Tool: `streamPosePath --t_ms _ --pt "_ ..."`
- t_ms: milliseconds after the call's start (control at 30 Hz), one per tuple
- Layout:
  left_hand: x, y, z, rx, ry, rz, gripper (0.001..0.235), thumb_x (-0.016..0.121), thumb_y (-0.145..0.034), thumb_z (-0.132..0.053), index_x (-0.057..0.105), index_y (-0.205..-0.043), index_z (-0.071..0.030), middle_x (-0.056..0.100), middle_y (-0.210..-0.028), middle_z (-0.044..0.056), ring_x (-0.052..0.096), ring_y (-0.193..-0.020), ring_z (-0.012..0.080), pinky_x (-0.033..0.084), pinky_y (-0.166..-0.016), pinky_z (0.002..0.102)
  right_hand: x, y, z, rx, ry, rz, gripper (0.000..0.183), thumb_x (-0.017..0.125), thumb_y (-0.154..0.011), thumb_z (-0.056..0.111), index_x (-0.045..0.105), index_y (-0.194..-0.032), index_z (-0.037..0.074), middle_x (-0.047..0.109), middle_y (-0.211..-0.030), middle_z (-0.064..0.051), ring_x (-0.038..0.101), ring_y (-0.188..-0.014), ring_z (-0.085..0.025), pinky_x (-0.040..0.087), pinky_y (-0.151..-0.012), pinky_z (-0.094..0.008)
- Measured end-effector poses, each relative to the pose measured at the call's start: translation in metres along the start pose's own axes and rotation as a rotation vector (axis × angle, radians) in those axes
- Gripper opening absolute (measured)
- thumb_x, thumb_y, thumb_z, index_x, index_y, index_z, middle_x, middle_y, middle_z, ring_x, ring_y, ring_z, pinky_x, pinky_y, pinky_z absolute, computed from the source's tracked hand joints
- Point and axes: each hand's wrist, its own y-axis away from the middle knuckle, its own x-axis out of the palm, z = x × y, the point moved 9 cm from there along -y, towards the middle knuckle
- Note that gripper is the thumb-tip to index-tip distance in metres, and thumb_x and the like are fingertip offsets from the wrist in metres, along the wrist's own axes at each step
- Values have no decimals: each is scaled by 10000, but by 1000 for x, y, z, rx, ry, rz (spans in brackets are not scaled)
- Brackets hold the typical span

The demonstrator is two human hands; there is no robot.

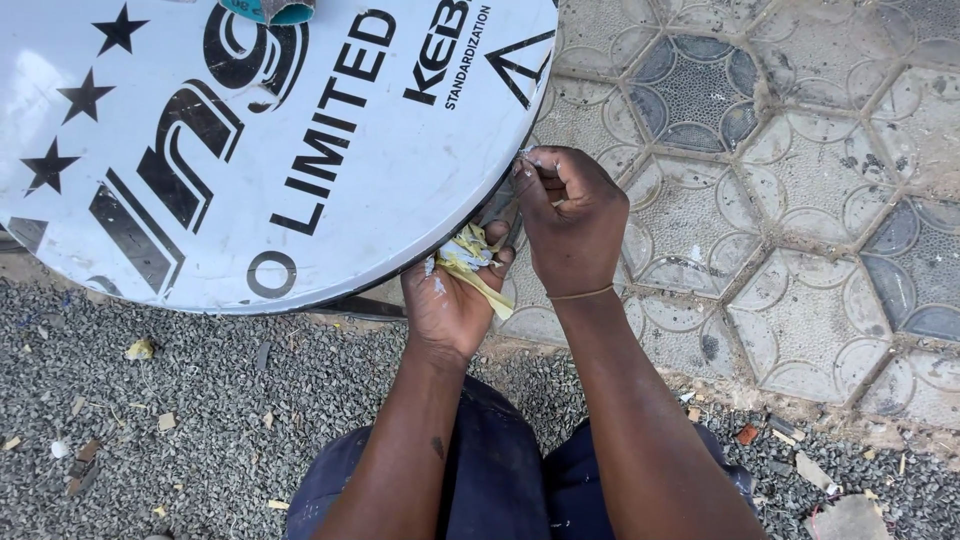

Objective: Peeling protective tape and sanding the edges of a circular sign

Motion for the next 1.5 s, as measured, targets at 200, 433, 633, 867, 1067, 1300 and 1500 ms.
streamPosePath --t_ms 200,433,633,867,1067,1300,1500 --pt "21 7 4 13 -65 76 394 553 -1002 -392 666 -1214 -80 688 -1214 163 702 -984 319 617 -828 441 4 -1 -3 -94 38 -29 80 728 -884 13 695 -957 23 668 -782 -128 733 -708 -285 599 -568 -343" --pt "20 7 4 4 -101 89 380 541 -1009 -378 662 -1217 -84 689 -1217 146 703 -974 299 624 -826 419 10 -2 -1 -108 73 -41 105 693 -847 -2 659 -938 37 606 -746 -118 690 -679 -294 573 -531 -368" --pt "26 12 -1 5 -115 71 405 518 -1019 -379 663 -1227 -63 679 -1219 165 694 -955 305 630 -833 439 14 0 -15 6 25 -53 83 651 -863 25 623 -935 55 571 -739 -119 685 -664 -280 562 -520 -365" --pt "26 13 -2 0 -99 80 390 521 -1024 -366 661 -1221 -60 680 -1218 161 696 -952 300 628 -834 427 17 6 -34 136 -132 -58 56 607 -883 18 584 -933 21 482 -689 -129 633 -650 -218 503 -495 -393" --pt "26 15 -4 -2 -99 77 360 560 -1005 -344 666 -1200 -60 693 -1174 139 693 -929 292 623 -828 421 11 8 -31 199 -88 -66 24 600 -885 35 583 -902 33 495 -622 -76 580 -616 -125 449 -470 -337" --pt "20 15 -3 -18 -98 64 350 609 -977 -353 680 -1179 -76 699 -1134 128 689 -926 290 628 -836 422 1 10 -47 393 64 -63 50 553 -910 76 591 -878 73 594 -613 -58 630 -565 -136 489 -469 -285" --pt "22 18 -4 -14 -119 62 345 575 -993 -340 674 -1183 -69 698 -1141 129 676 -943 269 610 -849 404 -17 14 -71 677 -294 -167 186 462 -902 169 522 -731 125 441 -547 -17 577 -433 -133 485 -378 -272"
